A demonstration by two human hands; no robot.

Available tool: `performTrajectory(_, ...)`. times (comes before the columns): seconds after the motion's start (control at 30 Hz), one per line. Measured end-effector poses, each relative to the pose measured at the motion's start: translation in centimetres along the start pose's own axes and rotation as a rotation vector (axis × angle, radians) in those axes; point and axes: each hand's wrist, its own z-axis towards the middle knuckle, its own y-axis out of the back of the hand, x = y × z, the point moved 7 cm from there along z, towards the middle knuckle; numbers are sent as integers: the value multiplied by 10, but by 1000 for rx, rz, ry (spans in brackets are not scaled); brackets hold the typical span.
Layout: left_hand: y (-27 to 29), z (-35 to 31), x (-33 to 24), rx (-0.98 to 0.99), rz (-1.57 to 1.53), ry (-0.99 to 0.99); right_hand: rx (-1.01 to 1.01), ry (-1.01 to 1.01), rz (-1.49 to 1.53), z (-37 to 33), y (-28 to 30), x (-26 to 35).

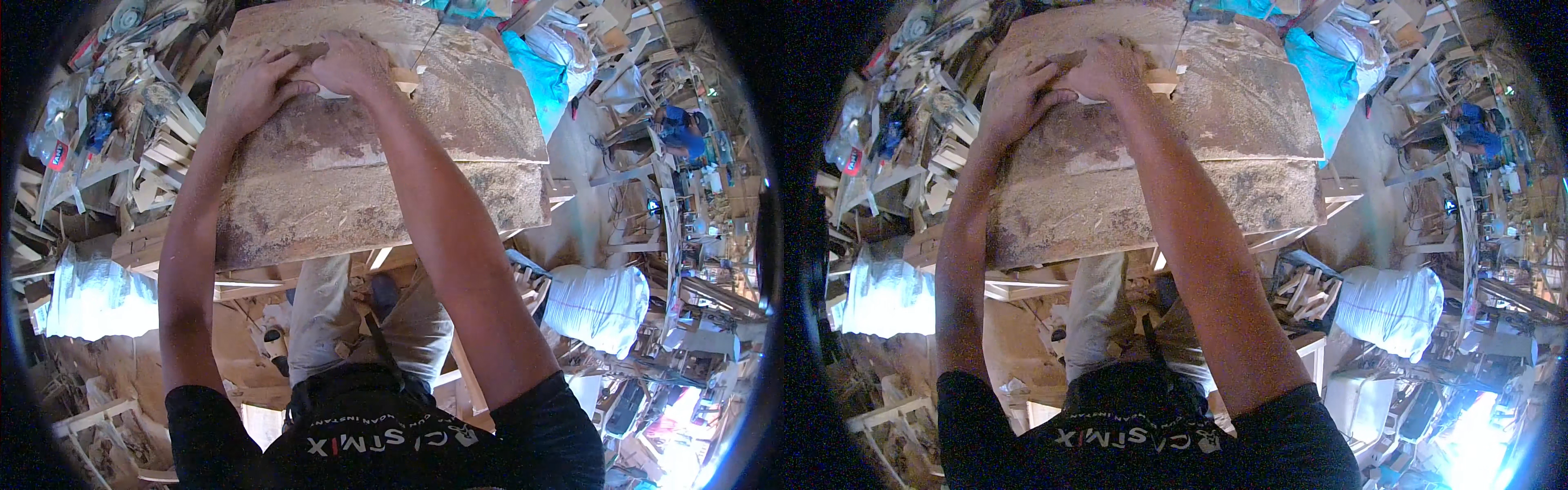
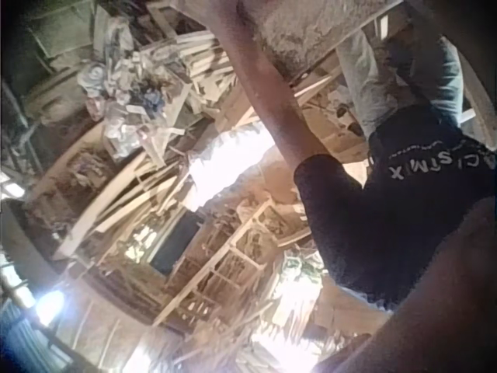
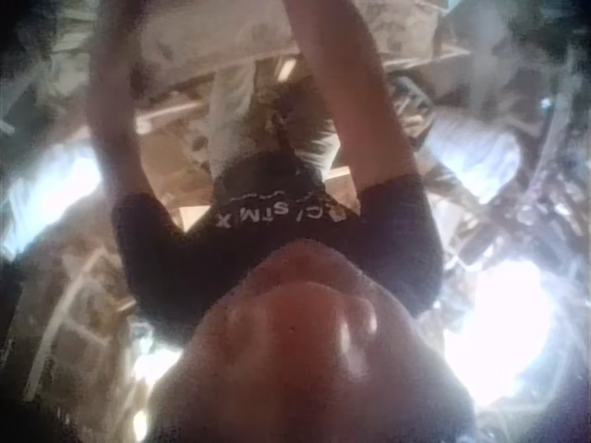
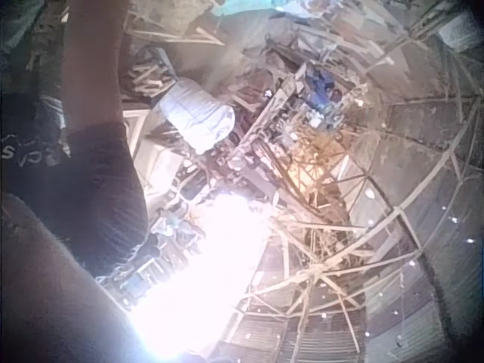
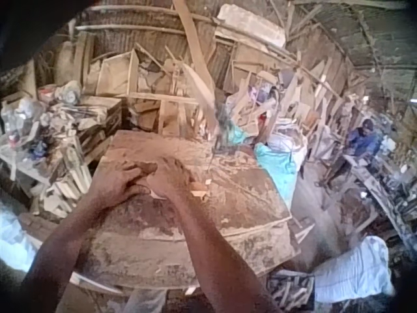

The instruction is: The person uses a jigsaw to cut curved shapes from several small wooden planks, holding the wood against a workbench by hand and moving the saw along marked lines.

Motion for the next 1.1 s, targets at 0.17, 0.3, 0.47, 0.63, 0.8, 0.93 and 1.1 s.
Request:
performTrajectory(0.17,-1,7,-4,-15,-10,-17,-59,16,33,10,-3,-12)
performTrajectory(0.3,3,2,-2,-59,-29,-45,-49,15,34,2,-4,-2)
performTrajectory(0.47,6,2,-3,-49,-42,-52,-11,16,52,-2,3,3)
performTrajectory(0.63,4,5,-5,23,65,45,11,-24,40,-1,4,-1)
performTrajectory(0.8,1,1,2,7,12,38,-31,13,20,-1,5,3)
performTrajectory(0.93,-2,0,3,14,-22,61,-15,12,68,-1,4,4)
performTrajectory(1.1,-1,5,0,-6,-18,19,-76,15,-26,12,-3,-5)
